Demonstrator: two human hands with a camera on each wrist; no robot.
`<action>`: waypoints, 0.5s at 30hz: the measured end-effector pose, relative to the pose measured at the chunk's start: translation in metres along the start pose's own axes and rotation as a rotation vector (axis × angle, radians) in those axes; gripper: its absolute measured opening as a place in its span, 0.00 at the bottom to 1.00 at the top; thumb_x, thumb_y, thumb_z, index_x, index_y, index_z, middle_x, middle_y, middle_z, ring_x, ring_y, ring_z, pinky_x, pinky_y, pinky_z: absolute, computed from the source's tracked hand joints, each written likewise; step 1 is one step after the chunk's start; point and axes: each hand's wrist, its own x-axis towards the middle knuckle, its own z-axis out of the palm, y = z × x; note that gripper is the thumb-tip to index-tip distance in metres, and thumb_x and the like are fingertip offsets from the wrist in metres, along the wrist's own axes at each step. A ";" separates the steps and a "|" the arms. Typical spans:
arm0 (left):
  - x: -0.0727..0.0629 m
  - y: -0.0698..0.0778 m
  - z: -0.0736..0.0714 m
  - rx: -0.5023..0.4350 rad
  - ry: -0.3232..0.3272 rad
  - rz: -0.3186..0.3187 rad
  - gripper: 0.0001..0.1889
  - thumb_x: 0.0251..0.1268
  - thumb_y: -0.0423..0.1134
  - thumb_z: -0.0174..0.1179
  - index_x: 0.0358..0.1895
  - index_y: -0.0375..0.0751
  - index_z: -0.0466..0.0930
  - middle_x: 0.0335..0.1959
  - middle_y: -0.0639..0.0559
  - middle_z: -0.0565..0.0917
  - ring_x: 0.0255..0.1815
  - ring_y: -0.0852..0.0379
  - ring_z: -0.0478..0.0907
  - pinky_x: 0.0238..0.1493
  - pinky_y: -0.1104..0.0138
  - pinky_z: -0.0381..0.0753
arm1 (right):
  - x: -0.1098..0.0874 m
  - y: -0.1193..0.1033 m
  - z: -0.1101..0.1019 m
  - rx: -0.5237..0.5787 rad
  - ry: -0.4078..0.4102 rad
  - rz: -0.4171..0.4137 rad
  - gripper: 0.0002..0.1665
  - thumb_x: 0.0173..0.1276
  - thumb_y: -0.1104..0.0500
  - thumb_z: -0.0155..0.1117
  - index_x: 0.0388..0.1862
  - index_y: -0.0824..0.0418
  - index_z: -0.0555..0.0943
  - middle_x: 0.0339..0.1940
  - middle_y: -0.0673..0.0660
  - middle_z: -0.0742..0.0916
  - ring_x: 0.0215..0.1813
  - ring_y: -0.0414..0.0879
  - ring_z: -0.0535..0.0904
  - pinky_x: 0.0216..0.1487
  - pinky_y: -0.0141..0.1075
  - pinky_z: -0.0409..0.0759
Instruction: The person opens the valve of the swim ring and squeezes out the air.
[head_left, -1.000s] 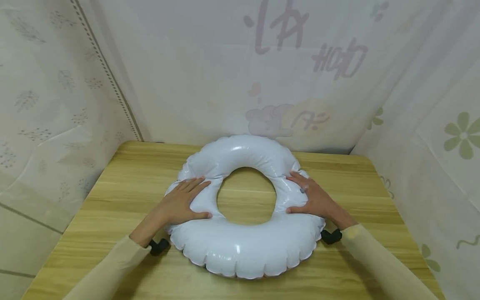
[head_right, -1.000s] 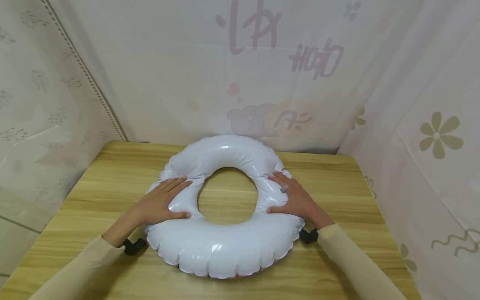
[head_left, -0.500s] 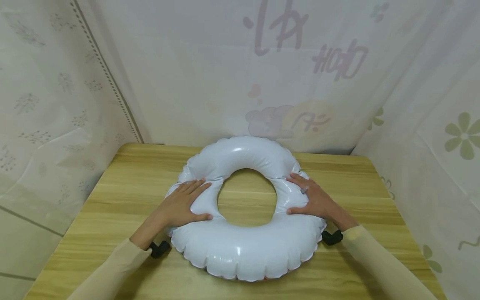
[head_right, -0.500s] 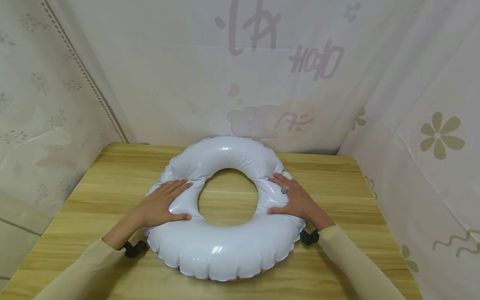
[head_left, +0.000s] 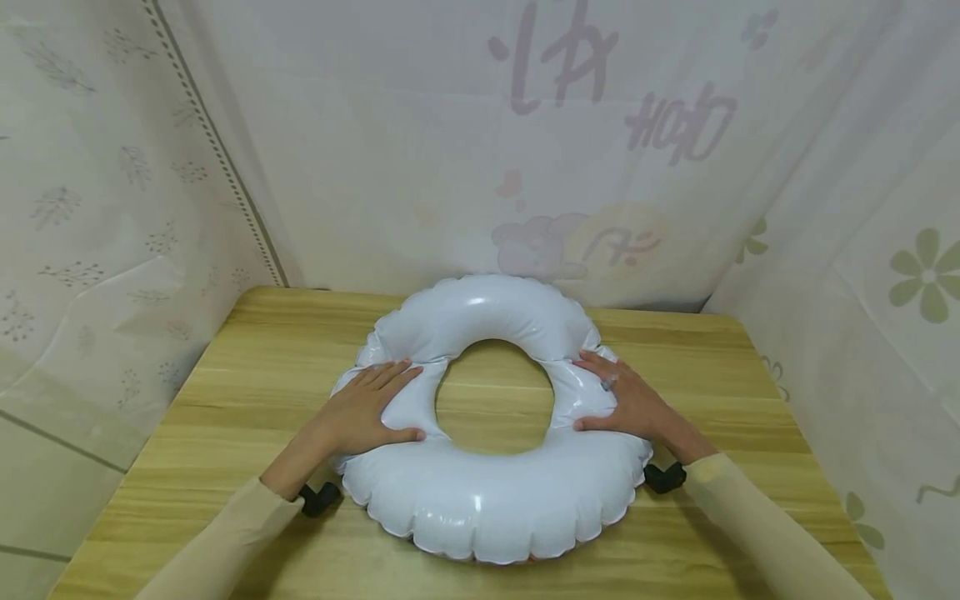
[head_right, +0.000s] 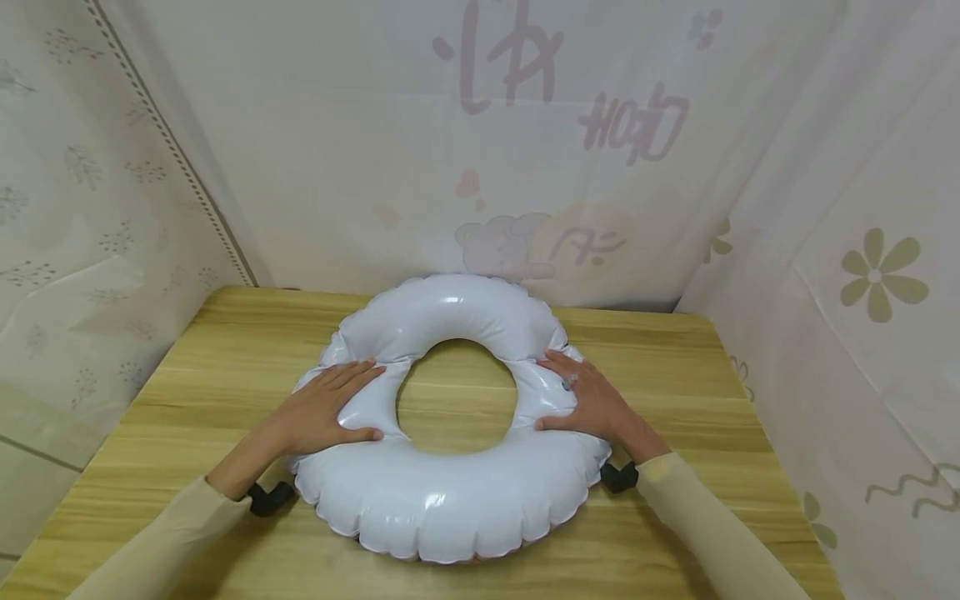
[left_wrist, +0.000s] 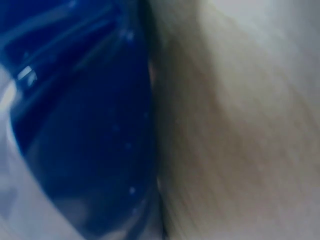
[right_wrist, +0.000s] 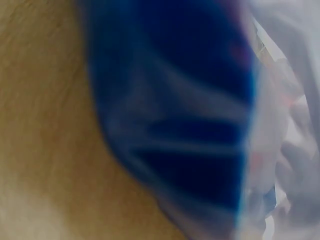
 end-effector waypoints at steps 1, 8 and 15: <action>0.000 0.000 0.000 0.001 -0.003 -0.003 0.53 0.58 0.76 0.60 0.82 0.49 0.58 0.83 0.44 0.61 0.82 0.37 0.58 0.78 0.38 0.58 | 0.000 0.000 0.000 0.000 0.000 0.001 0.61 0.48 0.30 0.80 0.79 0.45 0.67 0.82 0.56 0.68 0.82 0.58 0.62 0.81 0.66 0.50; 0.000 0.001 -0.001 0.001 -0.013 -0.012 0.53 0.58 0.76 0.59 0.82 0.50 0.58 0.83 0.44 0.60 0.82 0.38 0.57 0.79 0.38 0.57 | 0.000 -0.001 0.000 0.005 -0.003 0.000 0.61 0.48 0.30 0.80 0.79 0.45 0.67 0.82 0.55 0.67 0.82 0.58 0.62 0.81 0.67 0.50; 0.001 0.000 0.000 0.008 -0.006 -0.003 0.53 0.58 0.76 0.59 0.81 0.50 0.59 0.82 0.44 0.62 0.82 0.38 0.58 0.78 0.38 0.59 | 0.000 0.000 0.000 0.000 -0.014 -0.010 0.61 0.50 0.29 0.79 0.80 0.46 0.66 0.83 0.54 0.67 0.83 0.57 0.61 0.81 0.65 0.51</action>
